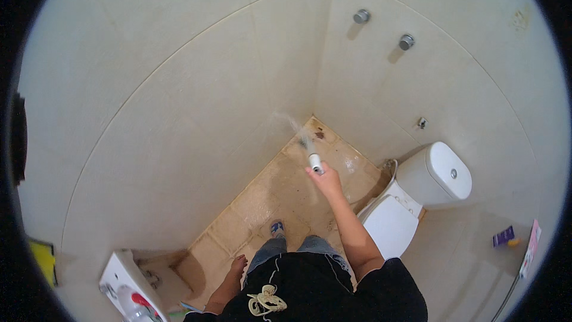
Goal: Cleaning the toilet and bathroom floor using a water sprayer.
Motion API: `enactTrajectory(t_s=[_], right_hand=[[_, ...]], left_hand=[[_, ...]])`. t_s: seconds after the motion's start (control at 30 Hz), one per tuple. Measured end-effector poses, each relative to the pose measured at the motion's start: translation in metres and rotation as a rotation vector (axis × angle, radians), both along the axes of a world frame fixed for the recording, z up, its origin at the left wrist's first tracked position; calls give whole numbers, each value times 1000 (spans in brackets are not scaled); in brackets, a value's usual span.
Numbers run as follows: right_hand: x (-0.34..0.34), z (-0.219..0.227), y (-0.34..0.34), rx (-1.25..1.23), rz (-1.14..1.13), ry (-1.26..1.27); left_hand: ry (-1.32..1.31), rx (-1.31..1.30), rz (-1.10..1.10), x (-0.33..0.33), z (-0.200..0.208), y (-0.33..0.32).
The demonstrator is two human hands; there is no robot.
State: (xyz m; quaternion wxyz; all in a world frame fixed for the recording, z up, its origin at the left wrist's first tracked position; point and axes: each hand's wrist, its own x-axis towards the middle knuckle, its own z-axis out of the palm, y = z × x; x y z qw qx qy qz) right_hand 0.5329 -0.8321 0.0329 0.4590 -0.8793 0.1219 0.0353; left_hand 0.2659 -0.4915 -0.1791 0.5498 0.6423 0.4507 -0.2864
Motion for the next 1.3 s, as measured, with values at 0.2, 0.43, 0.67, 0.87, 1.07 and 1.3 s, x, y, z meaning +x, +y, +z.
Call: enactTrajectory(t_s=[0.2, 0.43, 0.67, 0.87, 1.07, 1.3], right_hand=[[-4, 6, -2, 21, -127, 23], [37, 11, 12, 67, -108, -61], [54, 6, -84, 4, -672, -154], [31, 4, -152, -43, -968, -135], [34, -1, -163, -40, -825, -45], [-15, 3, -190, 35, -1353, -50]], left_hand=[[47, 50, -232, 72, -13, 62], [61, -10, -448, 149, -36, 70], [58, -21, -680, 236, -22, -16], [-6, 30, -848, 315, -33, -55], [-84, 70, -1080, 384, -45, -94], [43, -167, -1163, 477, -97, -119]])
